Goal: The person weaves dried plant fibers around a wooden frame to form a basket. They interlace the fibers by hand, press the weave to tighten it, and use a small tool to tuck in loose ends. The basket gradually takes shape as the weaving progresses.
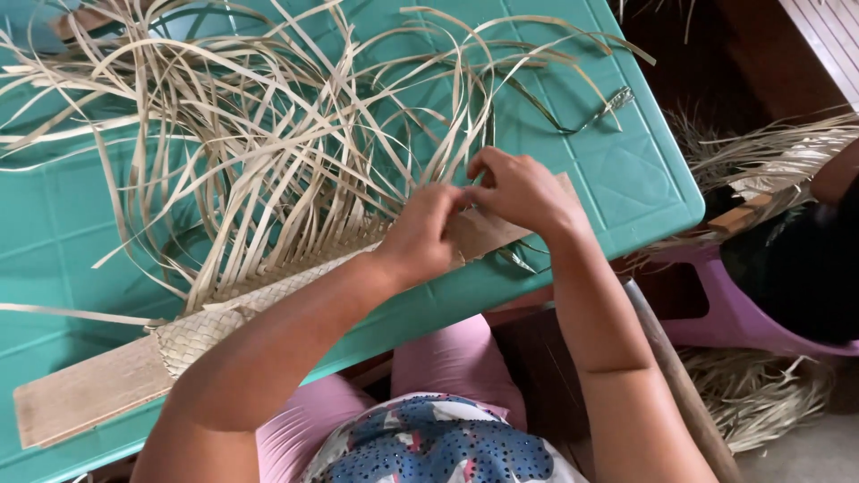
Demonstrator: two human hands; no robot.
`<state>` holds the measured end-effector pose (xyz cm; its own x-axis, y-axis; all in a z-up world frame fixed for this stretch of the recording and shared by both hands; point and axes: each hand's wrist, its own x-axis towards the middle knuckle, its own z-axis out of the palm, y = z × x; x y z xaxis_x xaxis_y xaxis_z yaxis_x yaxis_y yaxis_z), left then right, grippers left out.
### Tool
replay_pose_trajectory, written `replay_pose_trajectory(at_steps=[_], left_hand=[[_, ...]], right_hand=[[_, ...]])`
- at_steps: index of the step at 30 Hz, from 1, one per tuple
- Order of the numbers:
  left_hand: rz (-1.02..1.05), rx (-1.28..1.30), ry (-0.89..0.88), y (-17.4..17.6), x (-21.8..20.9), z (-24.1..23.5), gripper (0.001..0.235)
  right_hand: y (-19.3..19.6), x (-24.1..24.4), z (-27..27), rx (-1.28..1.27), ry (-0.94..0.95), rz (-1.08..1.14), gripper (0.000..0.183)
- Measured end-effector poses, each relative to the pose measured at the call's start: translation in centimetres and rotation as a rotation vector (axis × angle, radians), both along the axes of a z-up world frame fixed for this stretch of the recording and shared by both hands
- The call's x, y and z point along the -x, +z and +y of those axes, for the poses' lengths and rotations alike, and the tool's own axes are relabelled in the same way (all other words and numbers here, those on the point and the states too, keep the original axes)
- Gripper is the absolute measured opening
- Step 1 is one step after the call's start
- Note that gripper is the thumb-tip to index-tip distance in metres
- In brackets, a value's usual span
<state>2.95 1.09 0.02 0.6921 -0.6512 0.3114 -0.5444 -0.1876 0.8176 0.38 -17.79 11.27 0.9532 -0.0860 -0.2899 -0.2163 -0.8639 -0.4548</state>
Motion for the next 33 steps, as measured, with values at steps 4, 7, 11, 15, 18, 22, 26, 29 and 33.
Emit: replay_pose_trajectory(at_steps=[4,7,11,15,18,22,26,29,33], left_hand=[[-0.824,-0.176,-0.094,-2.2,1.3,-0.6,0.01],[-0.813,-0.125,-0.096,0.4,2.2,0.8,0.012],[-0.841,-0.129,-0.05,1.6,2.7,1.7,0.017],[-0.527,-0.076,-0.286,2.8,2.7,2.6,0.02],[-0.493,-0.09,-0.259,3.1,2.6,2.6,0.023],[-0.232,-0.056,-0.373,4.1,1.7,2.8,0.028],[-0.118,-0.158,-0.396,4.5,1.4,2.4,0.043],[-0.305,-0.2,-0.208,4.4,1.6,1.6,0.038],[-0.173,-0.204,-0.257,2.5,1.2,1.0,0.044]], right_hand=[[-4.4,-1.2,-0.9,-0.143,0.052,-0.095,0.028],[-4.9,-1.0,-0.8,-0.146,-0.031,-0.147,0.026],[-4.5,-1.2,-1.2,-0.211,-0.096,-0.129,0.026],[-2.8,-2.7,-0.5,-0.479,-0.059,-0.102,0.017],[-1.7,-4.6,0.4,-0.609,-0.056,-0.054,0.016],[-1.0,-7.0,1.1,-0.45,0.085,-0.009,0.018],[-1.1,-10.1,1.6,-0.372,0.23,-0.028,0.019],[-0.5,-12.2,2.4,-0.443,0.272,-0.017,0.016],[3.0,-12.6,3.2,-0.49,0.349,-0.182,0.018]])
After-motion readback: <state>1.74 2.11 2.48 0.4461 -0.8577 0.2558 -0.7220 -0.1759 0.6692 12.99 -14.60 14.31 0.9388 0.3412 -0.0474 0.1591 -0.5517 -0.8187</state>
